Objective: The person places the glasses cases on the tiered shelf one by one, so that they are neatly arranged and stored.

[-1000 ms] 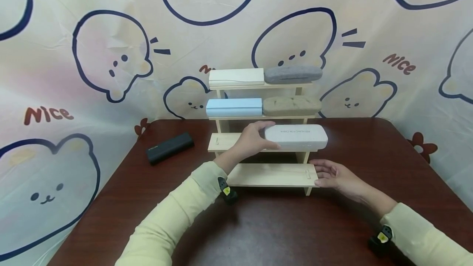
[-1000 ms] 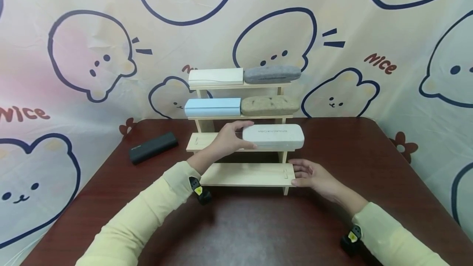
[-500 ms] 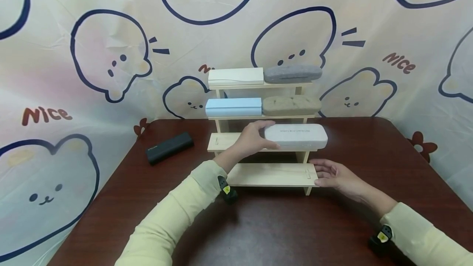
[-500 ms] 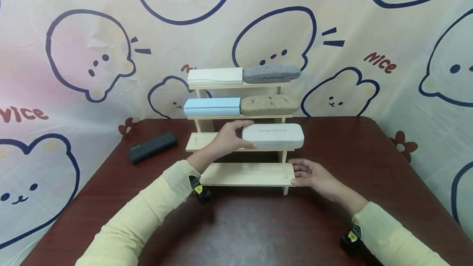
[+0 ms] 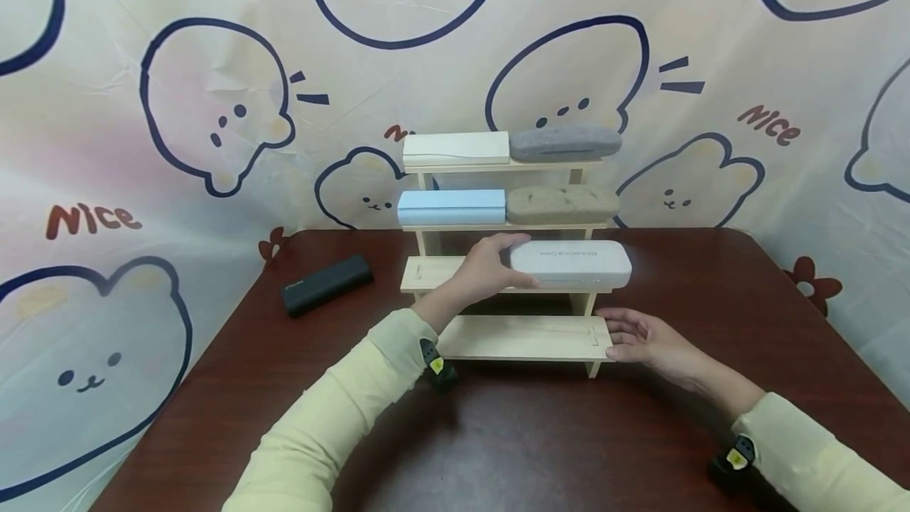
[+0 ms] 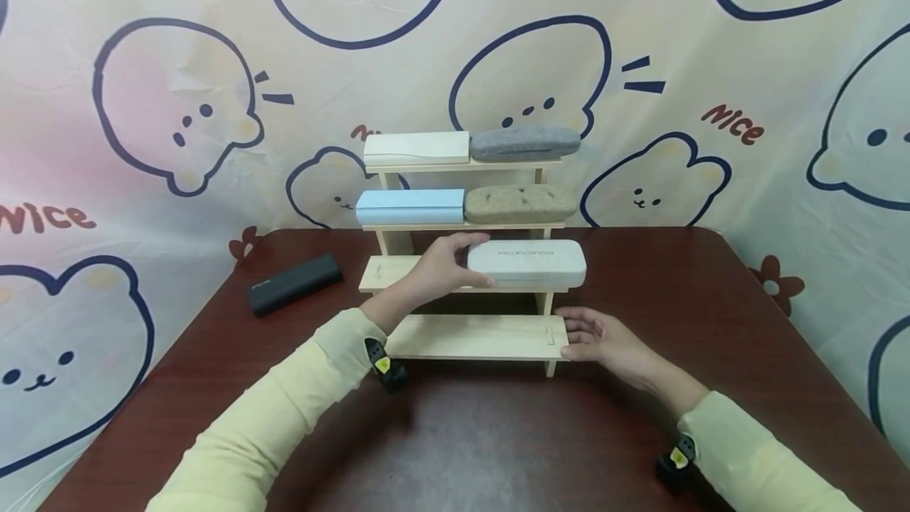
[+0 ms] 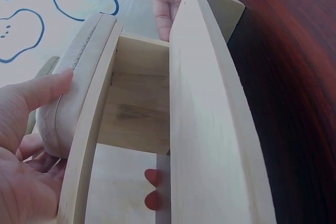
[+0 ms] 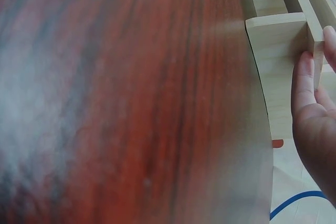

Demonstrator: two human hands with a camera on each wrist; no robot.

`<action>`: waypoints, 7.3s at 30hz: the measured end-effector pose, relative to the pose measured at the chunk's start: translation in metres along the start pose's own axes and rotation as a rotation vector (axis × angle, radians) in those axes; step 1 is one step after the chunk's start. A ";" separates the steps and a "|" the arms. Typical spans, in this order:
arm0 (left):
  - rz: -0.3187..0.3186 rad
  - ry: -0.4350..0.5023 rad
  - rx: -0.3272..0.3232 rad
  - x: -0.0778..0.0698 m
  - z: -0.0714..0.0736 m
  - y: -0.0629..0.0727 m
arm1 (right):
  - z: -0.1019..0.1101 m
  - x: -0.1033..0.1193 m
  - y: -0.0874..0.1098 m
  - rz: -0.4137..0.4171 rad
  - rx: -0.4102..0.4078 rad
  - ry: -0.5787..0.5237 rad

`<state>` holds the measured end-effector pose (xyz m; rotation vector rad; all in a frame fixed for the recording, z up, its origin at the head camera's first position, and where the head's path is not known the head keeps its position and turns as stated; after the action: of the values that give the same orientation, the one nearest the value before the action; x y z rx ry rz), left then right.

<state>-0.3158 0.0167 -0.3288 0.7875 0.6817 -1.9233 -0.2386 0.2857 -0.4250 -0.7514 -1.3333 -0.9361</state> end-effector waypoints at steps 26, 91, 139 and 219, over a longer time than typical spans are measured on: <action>-0.006 0.221 0.027 0.006 0.027 0.019 | 0.000 0.001 0.001 0.013 0.000 -0.020; 0.346 -0.130 -0.382 0.234 0.183 0.130 | 0.001 0.001 0.000 -0.017 -0.022 0.013; 0.401 -0.213 -0.282 0.271 0.189 0.140 | 0.000 0.002 0.001 -0.042 -0.025 0.014; 0.209 0.056 -0.217 0.144 0.208 0.166 | 0.001 0.002 0.000 -0.045 -0.027 0.018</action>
<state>-0.2720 -0.2829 -0.3264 0.7466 0.7946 -1.6143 -0.2392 0.2860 -0.4225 -0.7343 -1.3289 -0.9963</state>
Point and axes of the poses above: each hand's wrist, its own y-axis away from the middle knuckle, its own z-axis out of the back of the hand, x = y × z, the point moved 3 cm from there along -y, towards the middle knuckle, and after that the axes turned 2 degrees about -y, right-handed, at the moved point
